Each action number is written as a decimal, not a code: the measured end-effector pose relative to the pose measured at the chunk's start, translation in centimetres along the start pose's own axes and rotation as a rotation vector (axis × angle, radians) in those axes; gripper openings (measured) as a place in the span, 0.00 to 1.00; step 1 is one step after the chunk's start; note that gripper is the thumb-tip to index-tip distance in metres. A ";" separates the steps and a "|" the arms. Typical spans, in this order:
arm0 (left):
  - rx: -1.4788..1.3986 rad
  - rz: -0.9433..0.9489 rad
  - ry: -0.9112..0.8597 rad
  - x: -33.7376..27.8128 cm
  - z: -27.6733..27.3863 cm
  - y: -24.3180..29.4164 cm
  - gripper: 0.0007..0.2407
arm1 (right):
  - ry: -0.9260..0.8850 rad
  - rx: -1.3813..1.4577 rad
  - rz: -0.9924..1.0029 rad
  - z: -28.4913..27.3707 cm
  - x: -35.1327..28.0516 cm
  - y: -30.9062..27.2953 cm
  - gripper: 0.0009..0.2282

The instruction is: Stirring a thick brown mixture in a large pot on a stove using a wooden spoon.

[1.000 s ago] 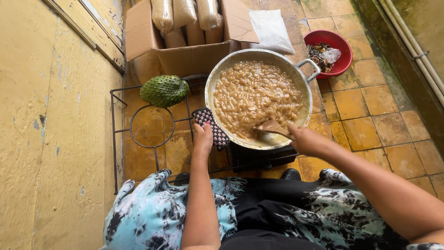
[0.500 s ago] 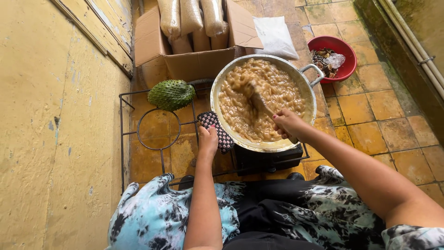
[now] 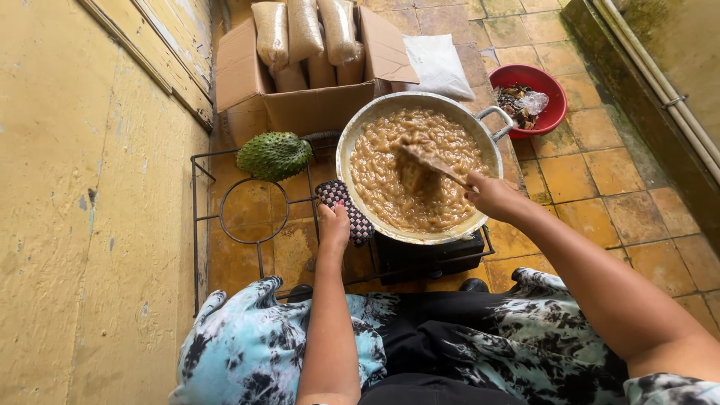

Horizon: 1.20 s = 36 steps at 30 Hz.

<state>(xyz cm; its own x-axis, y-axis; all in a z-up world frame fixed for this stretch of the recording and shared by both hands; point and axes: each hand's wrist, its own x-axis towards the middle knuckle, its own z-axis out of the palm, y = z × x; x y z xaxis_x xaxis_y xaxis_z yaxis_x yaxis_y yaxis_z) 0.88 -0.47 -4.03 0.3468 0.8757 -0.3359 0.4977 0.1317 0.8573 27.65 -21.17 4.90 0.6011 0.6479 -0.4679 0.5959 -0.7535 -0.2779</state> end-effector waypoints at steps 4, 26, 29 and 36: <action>0.027 -0.034 -0.044 0.9 0.1 -0.9 0.19 | -0.080 0.073 0.042 -4.8 -3.0 -1.6 0.15; 0.123 -0.042 -0.045 0.8 0.5 -0.4 0.17 | 0.243 -0.506 -0.085 0.1 4.9 4.8 0.15; 0.118 -0.026 -0.033 1.4 0.9 -1.3 0.17 | 0.384 -0.648 -0.265 1.0 5.6 4.0 0.10; 0.076 -0.012 -0.040 -1.2 -0.8 1.4 0.17 | 0.896 -0.939 -0.740 -0.2 1.9 1.0 0.14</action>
<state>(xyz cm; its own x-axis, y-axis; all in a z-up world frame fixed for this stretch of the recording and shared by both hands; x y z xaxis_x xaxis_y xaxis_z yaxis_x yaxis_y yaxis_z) 0.55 -0.94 -2.13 0.3711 0.8547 -0.3630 0.5606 0.1055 0.8213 29.47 -20.74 3.88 -0.0714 0.9550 0.2879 0.8110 -0.1124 0.5742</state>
